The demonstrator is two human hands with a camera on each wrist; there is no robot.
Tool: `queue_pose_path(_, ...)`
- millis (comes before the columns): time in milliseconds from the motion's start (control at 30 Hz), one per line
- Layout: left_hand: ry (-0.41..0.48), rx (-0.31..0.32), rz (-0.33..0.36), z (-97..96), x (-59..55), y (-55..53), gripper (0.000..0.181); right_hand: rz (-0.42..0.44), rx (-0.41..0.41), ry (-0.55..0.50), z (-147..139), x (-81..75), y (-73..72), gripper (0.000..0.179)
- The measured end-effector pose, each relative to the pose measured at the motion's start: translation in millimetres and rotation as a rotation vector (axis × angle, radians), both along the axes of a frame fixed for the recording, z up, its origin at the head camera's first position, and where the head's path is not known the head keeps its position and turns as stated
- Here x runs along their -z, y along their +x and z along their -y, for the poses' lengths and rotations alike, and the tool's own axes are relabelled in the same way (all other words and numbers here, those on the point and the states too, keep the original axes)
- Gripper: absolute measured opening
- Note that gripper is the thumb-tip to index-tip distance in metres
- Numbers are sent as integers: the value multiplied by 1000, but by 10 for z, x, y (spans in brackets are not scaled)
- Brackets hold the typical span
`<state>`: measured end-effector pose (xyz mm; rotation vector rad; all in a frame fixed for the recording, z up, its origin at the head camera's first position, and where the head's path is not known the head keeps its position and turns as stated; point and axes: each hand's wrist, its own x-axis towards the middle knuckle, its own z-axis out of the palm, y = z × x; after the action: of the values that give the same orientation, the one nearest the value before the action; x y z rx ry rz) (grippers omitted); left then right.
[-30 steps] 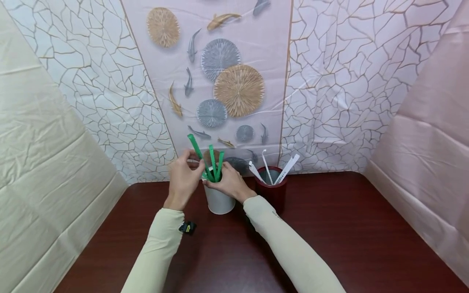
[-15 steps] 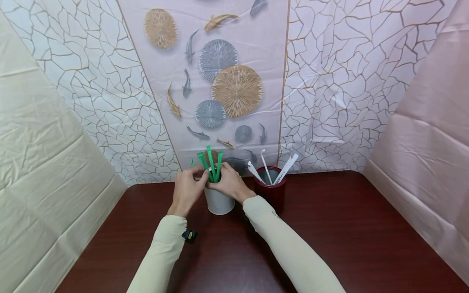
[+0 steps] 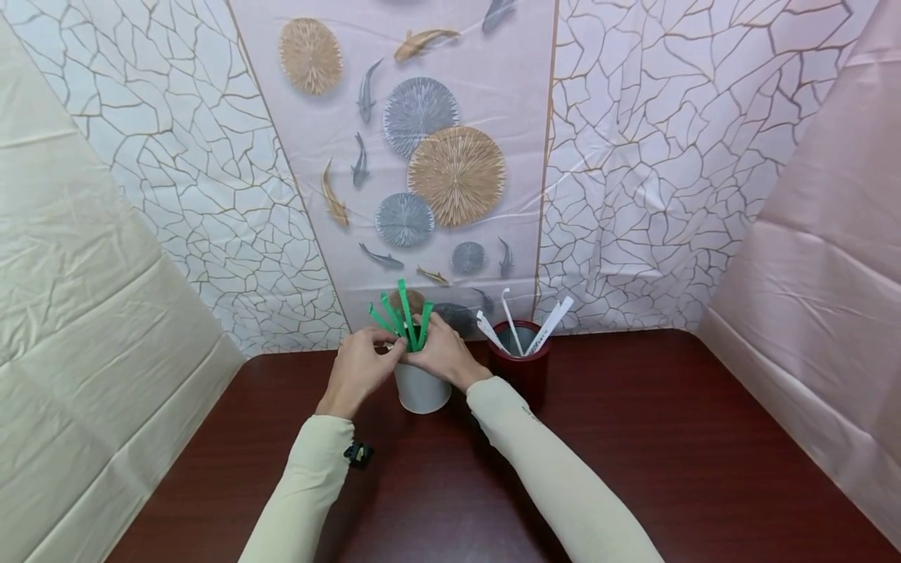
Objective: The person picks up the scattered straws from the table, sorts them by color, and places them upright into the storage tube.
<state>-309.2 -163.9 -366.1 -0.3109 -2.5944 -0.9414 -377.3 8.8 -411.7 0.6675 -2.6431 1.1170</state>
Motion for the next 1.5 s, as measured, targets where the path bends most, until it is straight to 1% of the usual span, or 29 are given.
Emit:
queue_pose_path(67, 10, 0, 14, 1, -12, 8, 34, 3, 3, -1, 0, -1, 3, 87)
queue_pose_path(133, 26, 1, 21, -3, -32, 12, 38, -4, 3, -1, 4, -7, 4, 83)
queue_pose_path(200, 45, 4, 16, -10, -57, 10, 44, -13, 2, 3, 7, -14, 4, 78)
queue_pose_path(300, 82, 28, -10, -22, -95, -3, 48, -22, 2, 9, 10, -24, 1, 74)
queue_pose_path(367, 99, 46, -44, -30, -108, -18, 45, -22, 4, 12, 10, -27, -3, 75)
queue_pose_path(433, 114, 66, -83, -38, -111, -29, 38, -21, 6, 12, 10, -30, -7, 76)
queue_pose_path(600, 121, 99, -208, -38, -94, -24, 21, -19, 12, 6, 14, -39, -4, 75)
queue_pose_path(667, 115, 109, -239, -30, -85, -13, 19, -20, 12, 7, 15, -44, -2, 72)
queue_pose_path(700, 110, 114, -243, -24, -76, -8, 18, -23, 10, 7, 15, -45, -2, 72)
queue_pose_path(767, 99, 122, -235, -18, -52, -10, 18, -22, 8, 5, 11, -48, -2, 74)
queue_pose_path(900, 71, 121, -189, -4, -7, -28, 20, -19, 5, -3, 4, -51, 2, 80)
queue_pose_path(1033, 59, 101, -162, 7, -21, -23, 26, -28, 1, -7, 2, -55, -10, 79)
queue_pose_path(1167, 103, 82, -158, 35, -39, 16, 43, -50, -5, -2, 0, -55, -28, 75)
queue_pose_path(1233, 155, 83, -169, 55, -25, 44, 50, -46, -6, -6, -4, -51, -33, 74)
queue_pose_path(1300, 208, 82, -193, 78, 14, 66, 51, -28, -8, -24, -7, -45, -28, 74)
queue_pose_path(1367, 249, 74, -209, 108, 85, 83, 44, -1, -10, -44, -8, -37, -17, 76)
queue_pose_path(1433, 287, 58, -209, 139, 177, 84, 29, 13, -22, -71, -2, -31, -7, 78)
queue_pose_path(1500, 296, 21, -168, 169, 284, 62, 18, 21, -28, -77, 6, -31, 11, 81)
